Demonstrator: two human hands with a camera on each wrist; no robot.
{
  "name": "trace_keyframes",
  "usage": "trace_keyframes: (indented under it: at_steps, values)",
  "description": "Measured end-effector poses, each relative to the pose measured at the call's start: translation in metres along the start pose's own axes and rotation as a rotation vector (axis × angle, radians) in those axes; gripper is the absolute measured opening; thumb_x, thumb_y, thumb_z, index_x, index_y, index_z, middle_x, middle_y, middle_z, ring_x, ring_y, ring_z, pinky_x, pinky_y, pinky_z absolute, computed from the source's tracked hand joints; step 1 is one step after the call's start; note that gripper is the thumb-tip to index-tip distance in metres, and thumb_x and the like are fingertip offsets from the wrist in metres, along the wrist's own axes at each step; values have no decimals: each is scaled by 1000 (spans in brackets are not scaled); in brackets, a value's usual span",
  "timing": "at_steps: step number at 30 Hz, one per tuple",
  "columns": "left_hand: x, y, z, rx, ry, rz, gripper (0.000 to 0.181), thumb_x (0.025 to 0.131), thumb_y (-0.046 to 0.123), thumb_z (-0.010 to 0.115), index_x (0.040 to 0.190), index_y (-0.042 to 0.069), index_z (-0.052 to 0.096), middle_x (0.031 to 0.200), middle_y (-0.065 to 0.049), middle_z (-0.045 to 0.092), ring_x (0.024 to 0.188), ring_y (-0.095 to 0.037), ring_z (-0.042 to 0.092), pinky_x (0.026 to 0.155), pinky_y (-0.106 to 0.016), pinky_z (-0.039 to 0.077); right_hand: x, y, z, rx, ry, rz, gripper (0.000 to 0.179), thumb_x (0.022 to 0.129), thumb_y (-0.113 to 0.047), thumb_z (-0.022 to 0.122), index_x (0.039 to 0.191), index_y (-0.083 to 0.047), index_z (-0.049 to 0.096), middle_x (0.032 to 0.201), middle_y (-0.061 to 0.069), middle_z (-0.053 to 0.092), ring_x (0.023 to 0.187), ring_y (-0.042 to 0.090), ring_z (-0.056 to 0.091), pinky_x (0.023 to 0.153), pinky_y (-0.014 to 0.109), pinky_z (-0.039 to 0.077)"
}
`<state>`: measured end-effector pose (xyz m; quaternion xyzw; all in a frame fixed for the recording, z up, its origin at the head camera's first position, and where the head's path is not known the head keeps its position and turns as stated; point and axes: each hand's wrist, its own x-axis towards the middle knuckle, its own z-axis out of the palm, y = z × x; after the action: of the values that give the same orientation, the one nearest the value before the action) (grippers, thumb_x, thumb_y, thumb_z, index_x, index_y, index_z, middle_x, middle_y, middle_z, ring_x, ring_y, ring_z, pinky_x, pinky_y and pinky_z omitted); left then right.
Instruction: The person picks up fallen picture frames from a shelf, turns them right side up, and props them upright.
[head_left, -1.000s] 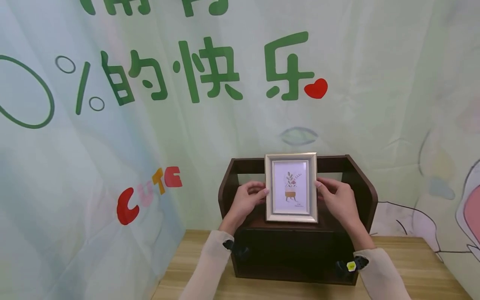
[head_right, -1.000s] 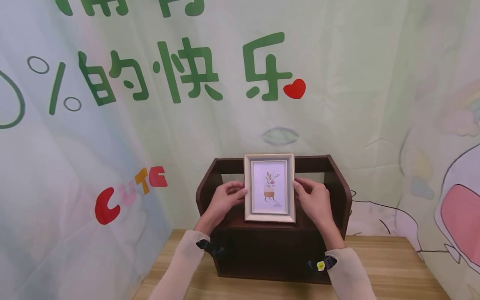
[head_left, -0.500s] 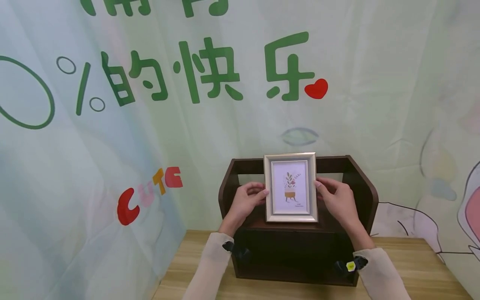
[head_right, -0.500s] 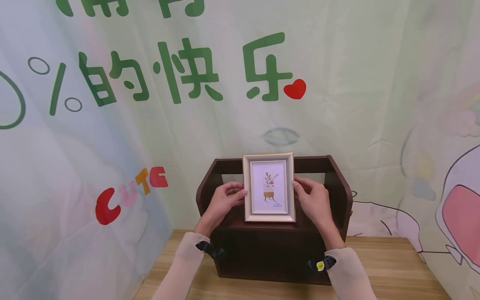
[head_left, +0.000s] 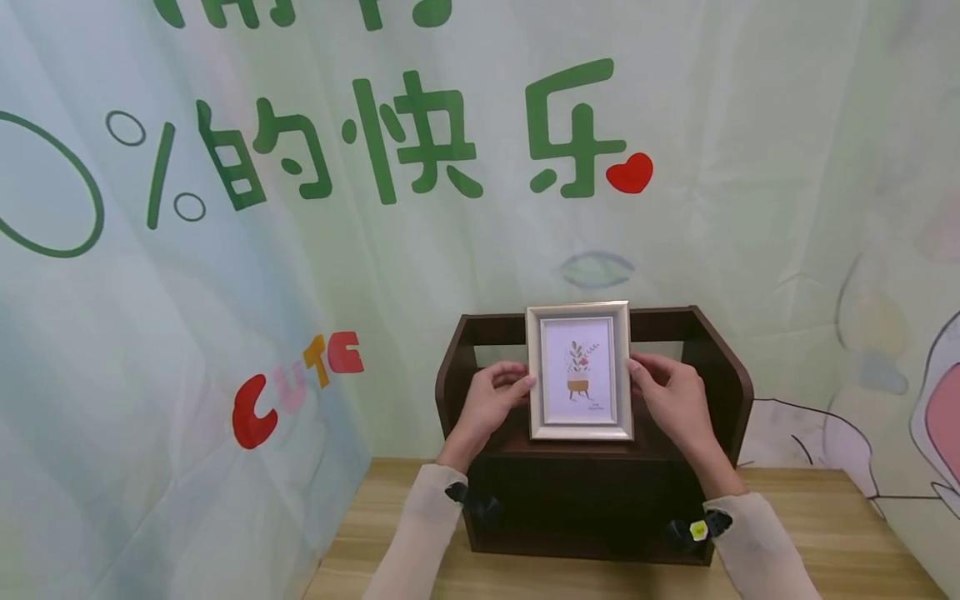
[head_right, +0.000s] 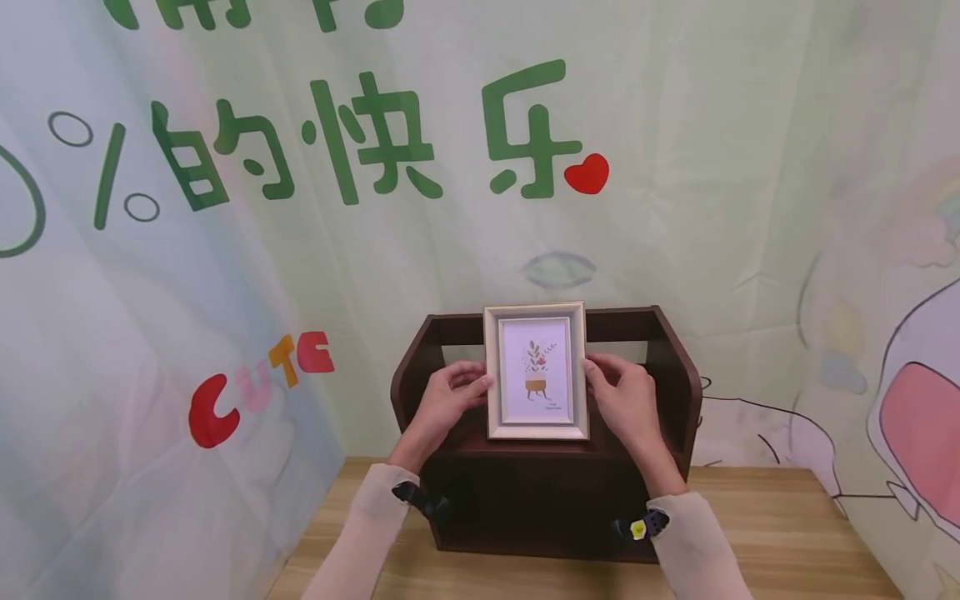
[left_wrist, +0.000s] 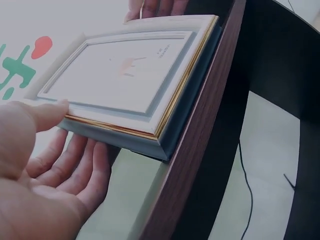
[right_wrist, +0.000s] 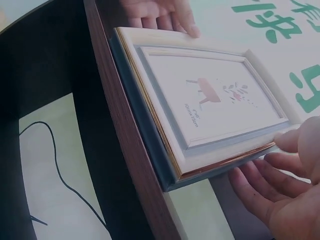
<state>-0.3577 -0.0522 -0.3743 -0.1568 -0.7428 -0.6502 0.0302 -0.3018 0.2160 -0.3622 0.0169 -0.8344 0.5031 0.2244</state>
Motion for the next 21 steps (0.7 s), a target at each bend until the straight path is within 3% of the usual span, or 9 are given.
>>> trace_keyframes:
  at_steps: [4, 8, 12, 15, 18, 21]
  values:
    - [-7, 8, -3, 133, 41, 32, 35, 100, 21, 74, 128, 1, 68, 124, -19, 73, 108, -24, 74, 95, -39, 63, -5, -8, -6, -62, 3, -33, 62, 105, -46, 61, 150, -3, 54, 142, 24, 64, 123, 41, 68, 101, 54, 59]
    - [-18, 28, -11, 318, 98, 108, 30, 102, 21, 71, 127, 5, 69, 120, -15, 74, 110, -28, 73, 97, -44, 61, -14, -22, -20, -85, 1, -114, 79, 101, -50, 66, 158, -4, 38, 149, 24, 58, 129, 44, 63, 105, 60, 55]
    - [-32, 53, -25, 473, 103, 239, 26, 103, 21, 68, 125, 8, 69, 116, -12, 74, 106, -27, 73, 95, -45, 62, -25, -35, -39, -109, 28, -226, 86, 99, -42, 73, 163, -4, 28, 150, 24, 57, 126, 47, 65, 103, 63, 54]
    - [-46, 66, -38, 676, 105, 369, 24, 102, 21, 70, 123, 8, 70, 114, -11, 72, 102, -25, 71, 90, -41, 63, -33, -37, -57, -150, 52, -273, 95, 97, -36, 77, 166, -6, 19, 151, 24, 56, 127, 49, 64, 103, 66, 50]
    - [-63, 70, -56, 911, 152, 504, 28, 99, 22, 75, 121, 6, 71, 116, -14, 70, 103, -28, 69, 88, -42, 64, -41, -33, -77, -191, 50, -286, 105, 93, -34, 81, 169, -11, 11, 156, 26, 50, 129, 54, 59, 102, 71, 46]
    - [-77, 65, -76, 1061, 204, 590, 37, 95, 26, 80, 122, 4, 71, 122, -17, 67, 109, -32, 67, 83, -42, 64, -47, -21, -98, -225, 39, -278, 112, 91, -32, 84, 170, -18, 6, 163, 25, 41, 134, 57, 52, 99, 74, 43]
